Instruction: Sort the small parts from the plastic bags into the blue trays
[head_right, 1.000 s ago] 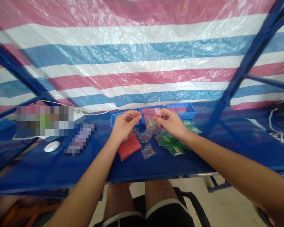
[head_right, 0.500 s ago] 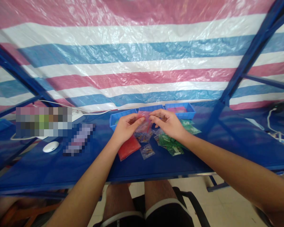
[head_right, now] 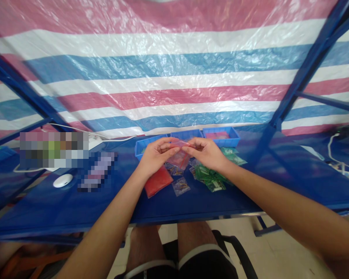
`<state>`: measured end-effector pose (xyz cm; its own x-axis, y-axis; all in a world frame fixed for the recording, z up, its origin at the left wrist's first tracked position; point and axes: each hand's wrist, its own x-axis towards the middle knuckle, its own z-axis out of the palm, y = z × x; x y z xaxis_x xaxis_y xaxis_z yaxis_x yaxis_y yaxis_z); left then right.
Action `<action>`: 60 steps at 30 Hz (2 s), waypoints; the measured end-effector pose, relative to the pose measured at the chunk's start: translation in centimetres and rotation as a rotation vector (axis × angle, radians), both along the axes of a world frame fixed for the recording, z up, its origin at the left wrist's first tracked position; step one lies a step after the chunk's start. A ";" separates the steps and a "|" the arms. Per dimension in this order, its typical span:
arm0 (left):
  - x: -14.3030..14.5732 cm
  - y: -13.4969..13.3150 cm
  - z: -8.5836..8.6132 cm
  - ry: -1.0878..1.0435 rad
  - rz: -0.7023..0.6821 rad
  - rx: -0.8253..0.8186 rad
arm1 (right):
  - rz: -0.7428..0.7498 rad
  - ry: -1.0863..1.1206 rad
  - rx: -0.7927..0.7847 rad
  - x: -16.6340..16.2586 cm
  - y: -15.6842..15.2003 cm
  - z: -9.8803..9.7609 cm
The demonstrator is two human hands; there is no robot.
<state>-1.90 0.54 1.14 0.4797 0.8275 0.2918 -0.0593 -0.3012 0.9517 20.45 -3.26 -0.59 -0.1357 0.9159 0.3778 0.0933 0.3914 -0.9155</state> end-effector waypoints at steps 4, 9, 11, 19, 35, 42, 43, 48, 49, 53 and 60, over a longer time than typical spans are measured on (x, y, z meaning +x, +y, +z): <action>0.1 0.4 -0.4 -0.033 0.023 -0.001 | -0.050 0.016 -0.003 0.4 0.4 0.3; 0.1 0.7 -0.6 0.005 0.066 0.081 | -0.108 -0.001 0.066 0.7 0.9 0.5; 0.0 0.6 -0.4 0.031 0.151 0.187 | -0.200 -0.023 0.132 0.7 0.7 0.8; -0.3 -1.2 1.2 0.280 0.238 0.690 | 0.106 0.023 -0.048 0.2 -1.0 1.9; 0.1 -0.8 0.7 0.289 0.214 0.675 | -0.324 -0.452 0.174 11.9 4.0 5.3; 0.1 -0.8 0.8 0.335 0.232 0.693 | -0.377 -0.390 0.106 16.2 5.0 1.1; 0.0 -0.8 0.8 0.344 0.234 0.693 | -0.371 -0.393 0.099 16.5 5.0 0.9; 0.0 -0.9 1.0 0.380 0.230 0.700 | -0.307 -0.376 0.063 16.7 4.9 0.7; 0.0 -0.9 1.0 0.383 0.231 0.701 | -0.288 -0.371 0.060 16.6 4.9 0.8; -0.1 -0.8 0.9 0.382 0.229 0.702 | -0.209 -0.385 0.039 15.9 4.6 1.0; -0.1 -0.8 0.8 0.407 0.207 0.709 | -0.286 -0.724 0.172 15.8 3.9 0.8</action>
